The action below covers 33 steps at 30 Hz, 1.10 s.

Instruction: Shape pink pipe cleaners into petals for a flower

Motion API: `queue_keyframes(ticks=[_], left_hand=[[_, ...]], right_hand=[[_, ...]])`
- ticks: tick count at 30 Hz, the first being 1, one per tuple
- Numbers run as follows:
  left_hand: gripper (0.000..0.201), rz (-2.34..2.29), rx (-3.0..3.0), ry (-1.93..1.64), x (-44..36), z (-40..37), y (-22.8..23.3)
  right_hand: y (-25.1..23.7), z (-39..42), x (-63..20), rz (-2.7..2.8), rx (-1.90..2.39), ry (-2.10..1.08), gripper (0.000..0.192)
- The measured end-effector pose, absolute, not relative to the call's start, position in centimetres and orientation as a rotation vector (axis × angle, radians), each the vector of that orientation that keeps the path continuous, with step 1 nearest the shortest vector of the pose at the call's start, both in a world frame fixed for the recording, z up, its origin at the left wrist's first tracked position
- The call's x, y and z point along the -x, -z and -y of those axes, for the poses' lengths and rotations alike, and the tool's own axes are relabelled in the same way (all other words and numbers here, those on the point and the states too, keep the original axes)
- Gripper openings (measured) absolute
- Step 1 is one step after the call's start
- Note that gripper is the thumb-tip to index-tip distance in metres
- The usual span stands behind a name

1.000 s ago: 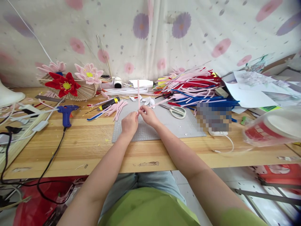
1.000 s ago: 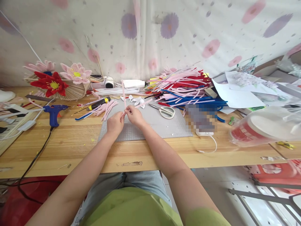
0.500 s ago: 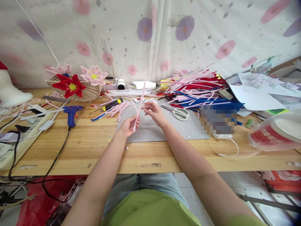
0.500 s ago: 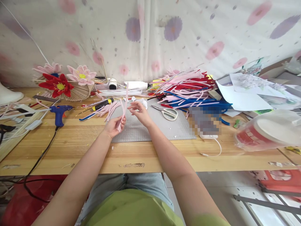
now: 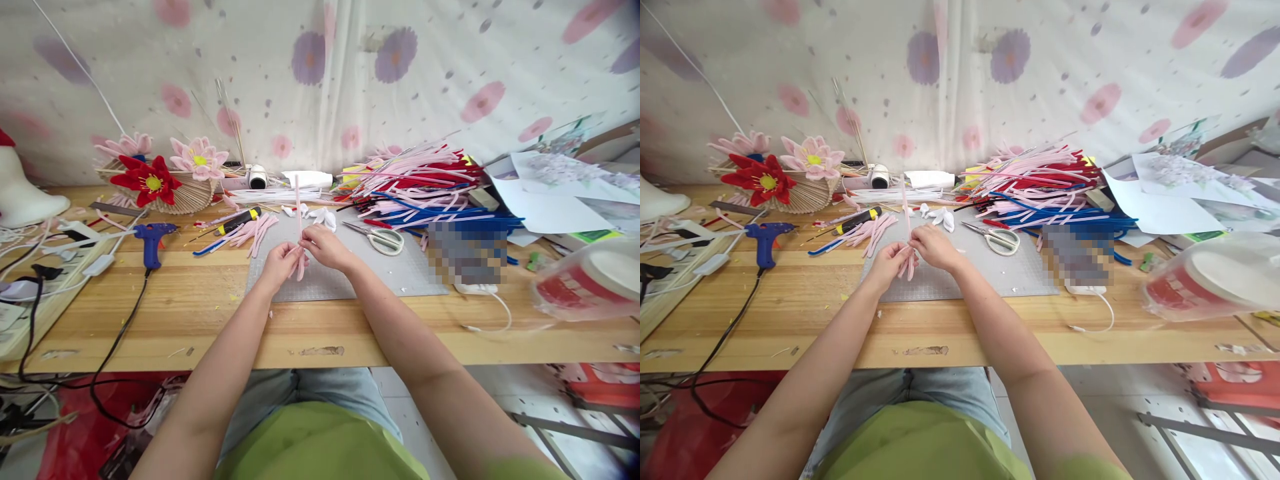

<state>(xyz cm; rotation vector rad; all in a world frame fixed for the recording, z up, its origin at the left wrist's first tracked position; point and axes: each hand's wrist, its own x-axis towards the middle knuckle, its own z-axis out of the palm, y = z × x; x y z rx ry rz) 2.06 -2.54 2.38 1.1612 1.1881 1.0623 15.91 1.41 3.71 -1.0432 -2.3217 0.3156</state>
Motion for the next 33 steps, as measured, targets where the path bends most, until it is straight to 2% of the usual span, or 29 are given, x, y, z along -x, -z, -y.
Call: queue_keyframes(ticks=[4, 7, 10, 14, 18, 24, 30, 33], left_hand=[[0.017, -1.781, -1.941, -1.024, -2.7, 3.1, -1.8], [0.023, -1.930, -2.077, -0.925, -2.9, 3.0, -1.5], [0.019, -1.800, -1.869, -1.091, -2.7, 2.4, -1.0], [0.017, -1.324, -1.175, -1.384, -2.6, 1.3, -0.5], [0.019, -1.129, -0.714, -1.545, -2.6, 0.7, -0.7], [0.014, -1.013, -0.518, -1.650, -2.8, 0.7, -0.7], [0.009, -0.920, -0.414, -1.651, -3.3, 0.6, -0.4], [0.009, -0.920, -0.451, -1.665, -3.4, 0.6, -0.2]], right_hand=[[-3.4, -1.4, -15.7, 2.372, 1.187, -0.193, 0.014], [-3.2, -1.5, -15.6, 2.344, 1.230, -0.153, 0.015], [-3.0, -1.6, -15.4, 2.254, 1.260, -0.216, 0.018], [-2.6, -1.7, -15.3, 2.107, 1.263, -0.342, 0.019], [-2.3, -1.4, -14.9, 2.021, 1.269, -0.530, 0.019], [-1.0, -0.6, -13.1, 1.905, 1.198, -0.767, 0.017], [0.4, -0.3, -11.6, 1.485, 1.004, -1.451, 0.026], [0.3, -0.3, -11.8, 1.456, 0.978, -1.522, 0.031]])
